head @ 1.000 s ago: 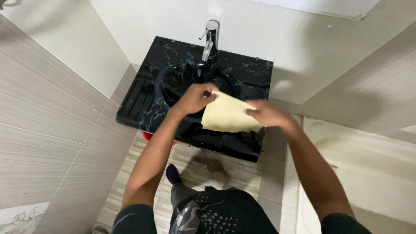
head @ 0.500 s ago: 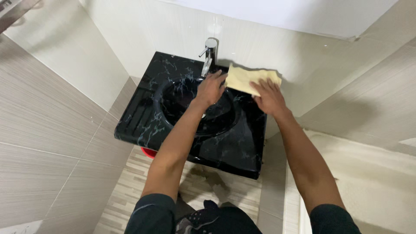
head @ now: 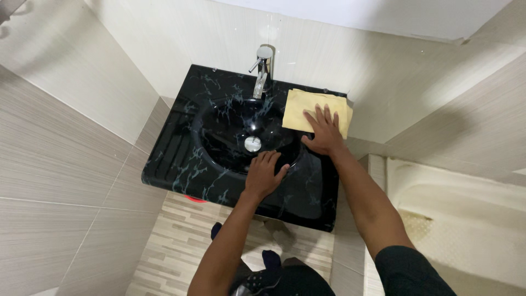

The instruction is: The person wipes a black marble bathroom sink and countertop using a yellow cloth. They clean the basin, faucet, and surrounding surfaces in a repetitive wiping motion.

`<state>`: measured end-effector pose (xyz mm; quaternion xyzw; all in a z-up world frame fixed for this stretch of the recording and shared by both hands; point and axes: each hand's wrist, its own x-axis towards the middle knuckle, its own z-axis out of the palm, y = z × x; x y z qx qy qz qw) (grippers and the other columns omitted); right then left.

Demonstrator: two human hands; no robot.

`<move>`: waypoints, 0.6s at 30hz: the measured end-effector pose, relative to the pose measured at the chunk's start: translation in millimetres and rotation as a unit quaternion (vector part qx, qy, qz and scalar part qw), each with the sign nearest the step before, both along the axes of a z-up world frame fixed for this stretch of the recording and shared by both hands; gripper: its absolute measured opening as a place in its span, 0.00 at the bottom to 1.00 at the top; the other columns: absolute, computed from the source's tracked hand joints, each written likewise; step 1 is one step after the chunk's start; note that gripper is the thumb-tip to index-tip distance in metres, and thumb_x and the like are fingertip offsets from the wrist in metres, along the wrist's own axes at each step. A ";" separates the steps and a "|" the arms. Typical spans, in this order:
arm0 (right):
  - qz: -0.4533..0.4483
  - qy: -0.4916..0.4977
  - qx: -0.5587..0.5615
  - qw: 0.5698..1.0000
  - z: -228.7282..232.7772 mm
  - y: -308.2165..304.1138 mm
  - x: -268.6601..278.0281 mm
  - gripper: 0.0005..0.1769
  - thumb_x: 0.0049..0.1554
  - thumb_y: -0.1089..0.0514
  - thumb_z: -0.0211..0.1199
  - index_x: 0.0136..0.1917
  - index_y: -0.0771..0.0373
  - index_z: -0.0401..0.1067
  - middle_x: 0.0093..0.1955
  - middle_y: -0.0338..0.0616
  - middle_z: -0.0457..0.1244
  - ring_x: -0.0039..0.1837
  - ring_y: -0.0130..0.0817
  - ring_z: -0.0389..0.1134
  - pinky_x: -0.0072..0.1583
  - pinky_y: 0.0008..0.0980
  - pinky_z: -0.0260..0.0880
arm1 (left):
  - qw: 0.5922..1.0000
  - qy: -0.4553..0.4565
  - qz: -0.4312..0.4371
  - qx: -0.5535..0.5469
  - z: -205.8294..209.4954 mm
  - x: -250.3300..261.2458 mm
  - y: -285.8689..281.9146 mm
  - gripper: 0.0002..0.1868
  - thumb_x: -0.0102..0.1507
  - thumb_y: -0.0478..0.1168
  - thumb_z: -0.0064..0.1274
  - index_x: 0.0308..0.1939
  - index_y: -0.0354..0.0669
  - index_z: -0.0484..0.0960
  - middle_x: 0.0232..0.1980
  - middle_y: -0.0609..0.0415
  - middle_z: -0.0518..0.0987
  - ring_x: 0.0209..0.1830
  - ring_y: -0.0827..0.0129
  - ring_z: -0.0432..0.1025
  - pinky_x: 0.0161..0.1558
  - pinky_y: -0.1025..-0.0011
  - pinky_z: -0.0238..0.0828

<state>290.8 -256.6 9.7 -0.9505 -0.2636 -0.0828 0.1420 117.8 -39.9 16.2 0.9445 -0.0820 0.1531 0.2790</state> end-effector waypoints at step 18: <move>-0.041 0.038 -0.052 0.997 -8.5 10.4 -1.4 0.29 0.68 0.37 0.42 0.81 0.35 0.55 0.85 0.50 0.43 0.84 0.62 0.38 0.72 0.82 0.33 | 0.996 0.046 0.070 -0.008 -3.7 -2.2 1.1 0.25 0.66 0.56 0.53 0.56 0.39 0.81 0.54 0.44 0.82 0.58 0.53 0.72 0.61 0.56 0.64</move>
